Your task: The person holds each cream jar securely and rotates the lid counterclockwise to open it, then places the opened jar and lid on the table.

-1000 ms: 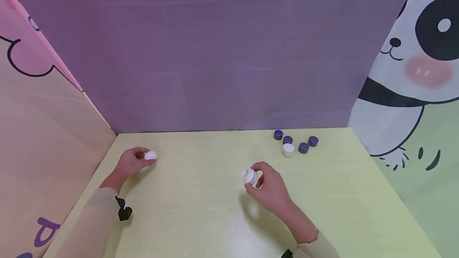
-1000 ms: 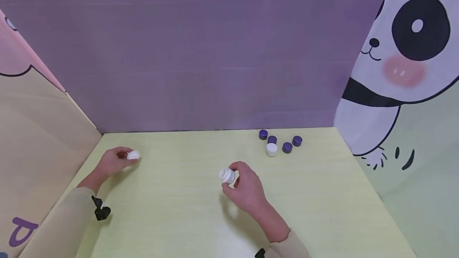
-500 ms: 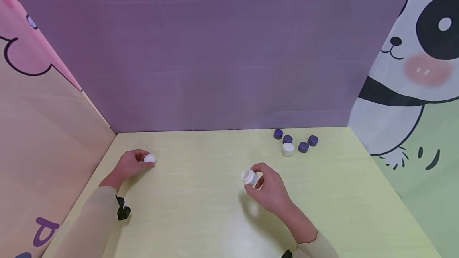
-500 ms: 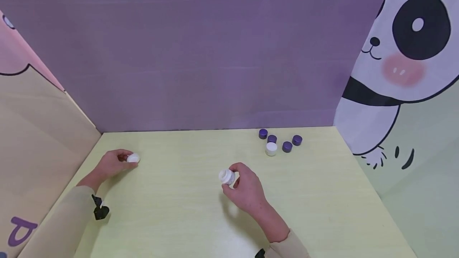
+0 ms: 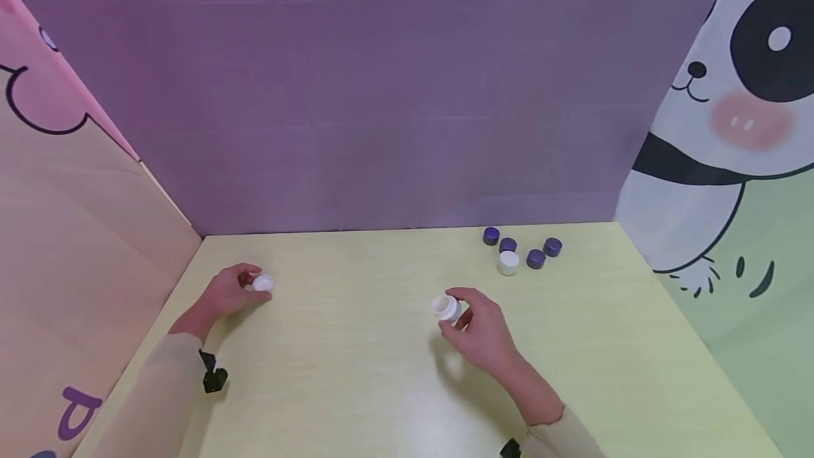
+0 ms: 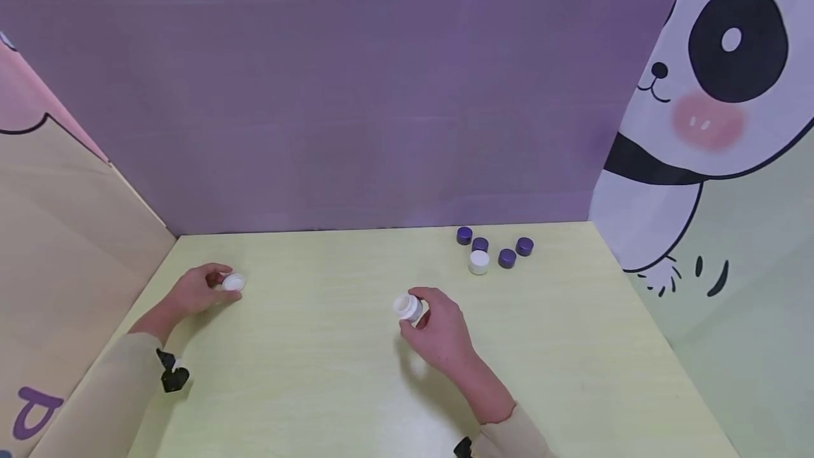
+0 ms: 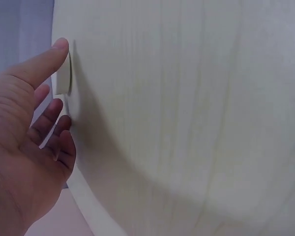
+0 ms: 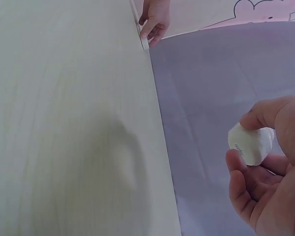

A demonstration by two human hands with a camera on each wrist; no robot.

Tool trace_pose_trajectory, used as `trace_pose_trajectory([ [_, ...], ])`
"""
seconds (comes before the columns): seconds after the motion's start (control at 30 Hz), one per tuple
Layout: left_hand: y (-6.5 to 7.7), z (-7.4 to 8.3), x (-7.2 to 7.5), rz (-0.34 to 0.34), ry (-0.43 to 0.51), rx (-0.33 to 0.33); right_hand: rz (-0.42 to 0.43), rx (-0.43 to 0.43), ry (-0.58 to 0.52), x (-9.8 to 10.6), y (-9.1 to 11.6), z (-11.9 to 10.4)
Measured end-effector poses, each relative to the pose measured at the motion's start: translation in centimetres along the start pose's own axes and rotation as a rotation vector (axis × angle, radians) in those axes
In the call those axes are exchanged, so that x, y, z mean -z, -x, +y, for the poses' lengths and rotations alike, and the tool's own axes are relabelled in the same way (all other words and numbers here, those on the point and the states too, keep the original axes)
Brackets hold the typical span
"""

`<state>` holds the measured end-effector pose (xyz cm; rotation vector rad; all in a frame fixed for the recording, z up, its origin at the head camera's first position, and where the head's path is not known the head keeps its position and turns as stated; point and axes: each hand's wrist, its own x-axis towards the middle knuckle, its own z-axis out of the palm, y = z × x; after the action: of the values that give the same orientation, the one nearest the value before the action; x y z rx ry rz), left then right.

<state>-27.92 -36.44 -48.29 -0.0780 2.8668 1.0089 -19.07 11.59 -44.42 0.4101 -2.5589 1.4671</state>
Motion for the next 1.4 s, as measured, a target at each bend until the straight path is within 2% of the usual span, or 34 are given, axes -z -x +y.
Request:
trace_pose_trajectory([
  [0.23, 0.3, 0.5, 0.3, 0.03, 0.005, -0.077, -0.001, -0.068, -0.003, 0.4, -1.2, 0.6],
  [0.37, 1.0, 2.0, 0.4, 0.028, 0.009, -0.12, 0.024, -0.064, 0.026, 0.6, -2.4, 1.2],
  [0.57, 2.5, 4.2, -0.3, 0.03, 0.019, -0.232, 0.053, -0.078, 0.102, 0.7, -4.5, 2.6],
  [0.77, 3.5, 6.6, -1.1, -0.073, 0.022, -0.326, 0.071, -0.117, 0.138, 0.5, -6.7, 4.6],
  [1.07, 4.6, 10.5, -2.1, -0.201, 0.02, -0.379, 0.096, -0.202, 0.214, -0.3, -10.0, 7.3],
  [1.3, 4.9, 13.2, -3.0, -0.278, 0.042, -0.408, 0.075, -0.313, 0.288, -0.1, -12.7, 9.0],
  [1.4, 5.1, 14.1, -3.1, -0.305, 0.045, -0.401, 0.06, -0.344, 0.308, -0.1, -13.6, 9.6],
])
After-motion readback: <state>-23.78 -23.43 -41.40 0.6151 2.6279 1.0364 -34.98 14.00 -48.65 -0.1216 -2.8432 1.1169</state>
